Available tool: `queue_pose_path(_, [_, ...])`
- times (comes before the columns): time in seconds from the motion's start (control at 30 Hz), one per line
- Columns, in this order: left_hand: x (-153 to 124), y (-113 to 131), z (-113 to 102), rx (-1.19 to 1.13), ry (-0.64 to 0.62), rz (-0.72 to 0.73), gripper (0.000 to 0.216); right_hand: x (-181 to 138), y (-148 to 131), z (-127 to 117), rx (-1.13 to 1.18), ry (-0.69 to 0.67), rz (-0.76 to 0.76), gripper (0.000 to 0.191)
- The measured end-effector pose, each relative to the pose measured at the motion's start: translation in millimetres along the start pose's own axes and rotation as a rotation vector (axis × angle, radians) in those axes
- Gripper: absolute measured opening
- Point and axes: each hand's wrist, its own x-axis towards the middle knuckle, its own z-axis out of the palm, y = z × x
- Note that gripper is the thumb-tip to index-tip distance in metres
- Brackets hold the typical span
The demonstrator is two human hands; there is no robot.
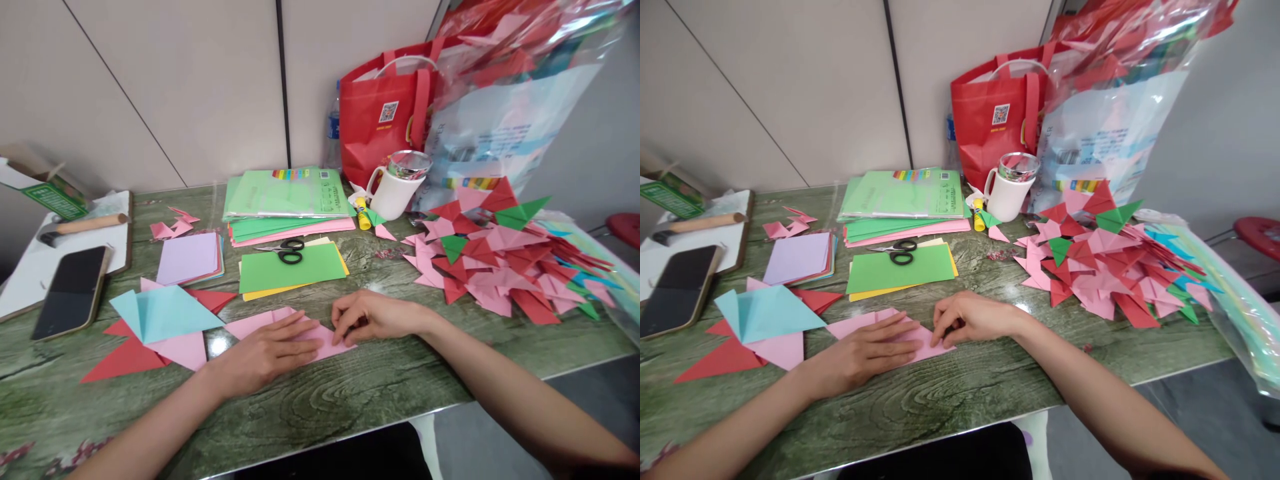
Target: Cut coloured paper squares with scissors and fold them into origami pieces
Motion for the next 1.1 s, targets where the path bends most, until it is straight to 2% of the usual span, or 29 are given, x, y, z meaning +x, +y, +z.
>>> queue_pose_path(1.1, [-0.3, -0.9, 1.2, -0.026, 0.025, -0.020, 0.034, -0.3, -1.7, -0.5, -0.012, 0.002, 0.012, 0.016])
